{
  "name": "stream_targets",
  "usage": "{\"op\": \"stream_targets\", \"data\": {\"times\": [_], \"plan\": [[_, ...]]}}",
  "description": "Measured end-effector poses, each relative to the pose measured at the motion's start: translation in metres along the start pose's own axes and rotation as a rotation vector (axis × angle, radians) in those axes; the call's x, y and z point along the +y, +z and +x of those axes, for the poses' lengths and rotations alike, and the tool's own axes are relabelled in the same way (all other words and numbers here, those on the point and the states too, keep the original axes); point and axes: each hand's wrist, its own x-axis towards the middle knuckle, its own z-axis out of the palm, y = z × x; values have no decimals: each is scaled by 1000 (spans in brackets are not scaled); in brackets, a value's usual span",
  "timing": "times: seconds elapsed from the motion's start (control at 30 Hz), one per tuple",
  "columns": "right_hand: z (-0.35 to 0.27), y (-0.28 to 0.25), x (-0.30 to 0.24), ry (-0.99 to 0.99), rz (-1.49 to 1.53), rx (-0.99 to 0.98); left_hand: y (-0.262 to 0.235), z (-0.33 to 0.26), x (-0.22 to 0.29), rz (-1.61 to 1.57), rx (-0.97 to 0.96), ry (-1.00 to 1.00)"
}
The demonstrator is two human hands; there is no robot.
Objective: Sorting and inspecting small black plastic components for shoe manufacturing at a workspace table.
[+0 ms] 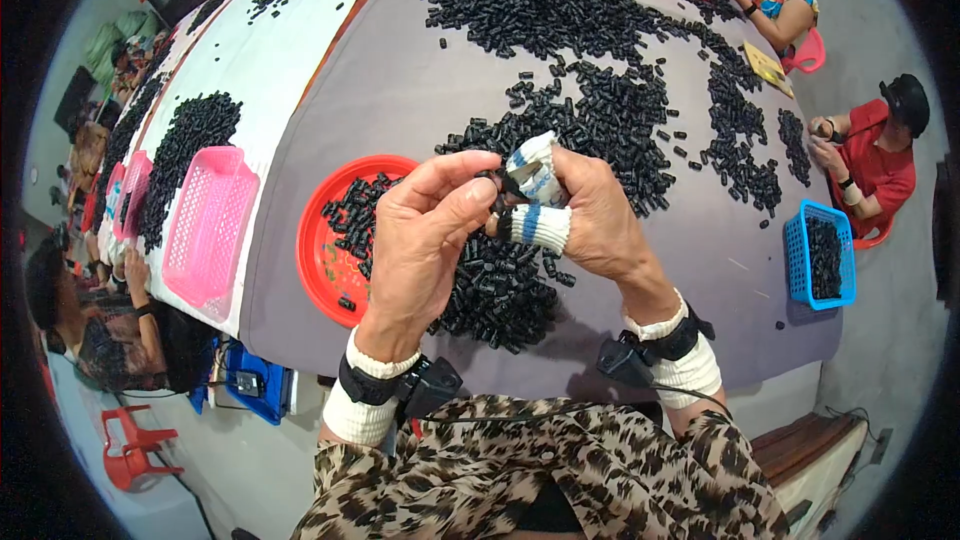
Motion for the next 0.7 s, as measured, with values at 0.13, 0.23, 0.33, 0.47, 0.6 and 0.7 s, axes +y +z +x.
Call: {"op": "stream_targets", "data": {"times": [0.13, 0.23, 0.33, 0.47, 0.6, 0.7], "plan": [[-1, 2, 4, -20, 1, 18, 0, 0, 0, -14, 30, -34], [-1, 4, 7, -37, 18, 48, -2, -1, -1, -38, 25, -53], [-1, 2, 5, -47, 13, 50, -2, 0, -4, -9, -12, -23], [-1, 1, 10, -56, -12, 44, -1, 1, -7, -16, -47, -1], [-2, 2, 13, -65, 24, 86, 0, 3, -9, -36, -31, -17], [-3, 1, 14, -63, 16, 96, 0, 3, -9, -50, -36, -7]]}}
